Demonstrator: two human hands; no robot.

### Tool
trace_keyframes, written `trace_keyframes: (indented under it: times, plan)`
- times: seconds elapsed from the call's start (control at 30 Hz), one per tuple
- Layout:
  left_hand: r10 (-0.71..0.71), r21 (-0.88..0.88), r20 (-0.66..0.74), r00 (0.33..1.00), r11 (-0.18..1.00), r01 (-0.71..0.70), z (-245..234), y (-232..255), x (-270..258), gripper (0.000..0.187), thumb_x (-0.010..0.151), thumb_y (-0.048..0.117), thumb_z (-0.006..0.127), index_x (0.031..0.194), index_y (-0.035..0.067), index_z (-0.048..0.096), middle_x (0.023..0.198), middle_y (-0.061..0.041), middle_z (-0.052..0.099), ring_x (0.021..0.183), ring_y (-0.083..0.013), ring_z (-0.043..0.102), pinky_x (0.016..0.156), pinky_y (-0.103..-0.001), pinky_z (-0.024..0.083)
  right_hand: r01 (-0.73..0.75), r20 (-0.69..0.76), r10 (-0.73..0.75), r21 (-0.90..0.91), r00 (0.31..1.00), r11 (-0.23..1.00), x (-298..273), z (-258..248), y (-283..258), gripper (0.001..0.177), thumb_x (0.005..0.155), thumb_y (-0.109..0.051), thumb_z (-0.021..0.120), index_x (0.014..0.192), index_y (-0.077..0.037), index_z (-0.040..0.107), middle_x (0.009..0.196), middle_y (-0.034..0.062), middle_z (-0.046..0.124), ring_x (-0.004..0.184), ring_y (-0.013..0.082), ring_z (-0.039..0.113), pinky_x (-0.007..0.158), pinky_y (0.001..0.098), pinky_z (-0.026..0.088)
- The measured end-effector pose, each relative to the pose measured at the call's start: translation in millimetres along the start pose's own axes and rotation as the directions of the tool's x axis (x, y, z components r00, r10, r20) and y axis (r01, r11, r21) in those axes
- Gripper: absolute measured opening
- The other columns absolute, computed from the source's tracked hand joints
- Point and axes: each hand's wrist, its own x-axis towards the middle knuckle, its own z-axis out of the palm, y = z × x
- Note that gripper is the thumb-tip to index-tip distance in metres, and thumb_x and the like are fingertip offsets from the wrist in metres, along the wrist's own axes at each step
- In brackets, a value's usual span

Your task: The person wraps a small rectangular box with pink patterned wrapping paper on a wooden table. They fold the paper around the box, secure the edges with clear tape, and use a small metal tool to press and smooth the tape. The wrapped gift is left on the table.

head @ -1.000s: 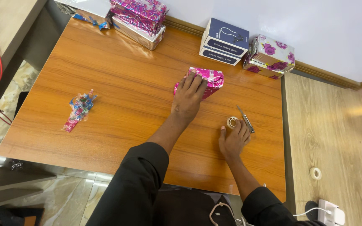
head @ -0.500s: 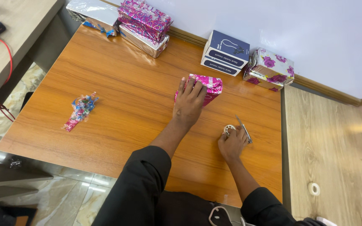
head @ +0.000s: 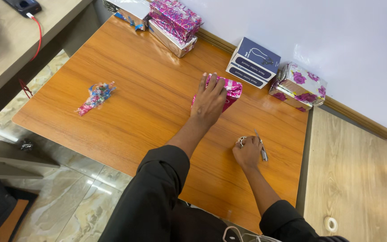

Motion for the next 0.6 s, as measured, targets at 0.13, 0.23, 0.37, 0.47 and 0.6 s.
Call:
trace_keyframes:
  times: [0.13, 0.23, 0.37, 0.47, 0.6]
  plan:
    - [0.000, -0.090, 0.094, 0.996, 0.996, 0.008, 3, 2, 0, 0.023, 0.086, 0.005, 0.067, 0.108, -0.002, 0.068, 0.128, -0.016, 0.056, 0.131, -0.0329, 0.049, 0.120, -0.047, 0.035, -0.038, 0.082, 0.024, 0.172, 0.996, 0.984, 4, -5, -11, 0.022, 0.077, -0.019, 0.079, 0.087, 0.000, 0.072, 0.124, 0.0142, 0.062, 0.121, 0.0369, 0.051, 0.103, 0.0447, 0.044]
    - [0.009, -0.092, 0.061, 0.998, 0.996, -0.004, 7, 0, -2, 0.025, 0.084, 0.006, 0.067, 0.108, -0.002, 0.069, 0.125, -0.016, 0.057, 0.130, -0.0334, 0.050, 0.117, -0.045, 0.038, -0.112, 0.100, 0.071, 0.502, 0.992, 0.857, 12, -15, -25, 0.021, 0.078, -0.016, 0.079, 0.084, 0.002, 0.071, 0.126, 0.0130, 0.058, 0.116, 0.0305, 0.057, 0.100, 0.0420, 0.047]
    - [0.061, -0.076, 0.036, 0.998, 0.995, -0.058, 10, -4, -7, 0.029, 0.083, 0.006, 0.066, 0.110, -0.003, 0.069, 0.124, -0.016, 0.057, 0.127, -0.0321, 0.051, 0.114, -0.044, 0.041, -0.552, 0.528, 0.166, 0.773, 0.833, 0.312, 18, -41, -41, 0.016, 0.089, -0.011, 0.065, 0.103, -0.005, 0.067, 0.118, 0.0082, 0.061, 0.112, 0.0252, 0.064, 0.094, 0.0396, 0.051]
    - [0.123, -0.048, -0.001, 0.992, 0.991, -0.123, 3, -9, -10, 0.029, 0.085, 0.007, 0.066, 0.111, -0.004, 0.068, 0.125, -0.015, 0.057, 0.123, -0.0299, 0.052, 0.110, -0.043, 0.043, -0.660, 0.660, 0.034, 0.751, 0.751, -0.004, 13, -54, -66, 0.017, 0.097, -0.014, 0.060, 0.111, -0.004, 0.060, 0.111, 0.0101, 0.067, 0.115, 0.0275, 0.066, 0.092, 0.0395, 0.052]
    - [0.165, -0.085, 0.030, 0.986, 0.983, -0.162, 0, -20, -9, 0.033, 0.081, 0.004, 0.066, 0.112, -0.003, 0.069, 0.122, -0.014, 0.058, 0.119, -0.0284, 0.054, 0.106, -0.040, 0.045, -0.627, 0.627, -0.057, 0.764, 0.777, -0.150, 9, -59, -98, 0.018, 0.099, -0.015, 0.060, 0.113, -0.003, 0.059, 0.112, 0.0106, 0.067, 0.117, 0.0294, 0.066, 0.092, 0.0371, 0.054]
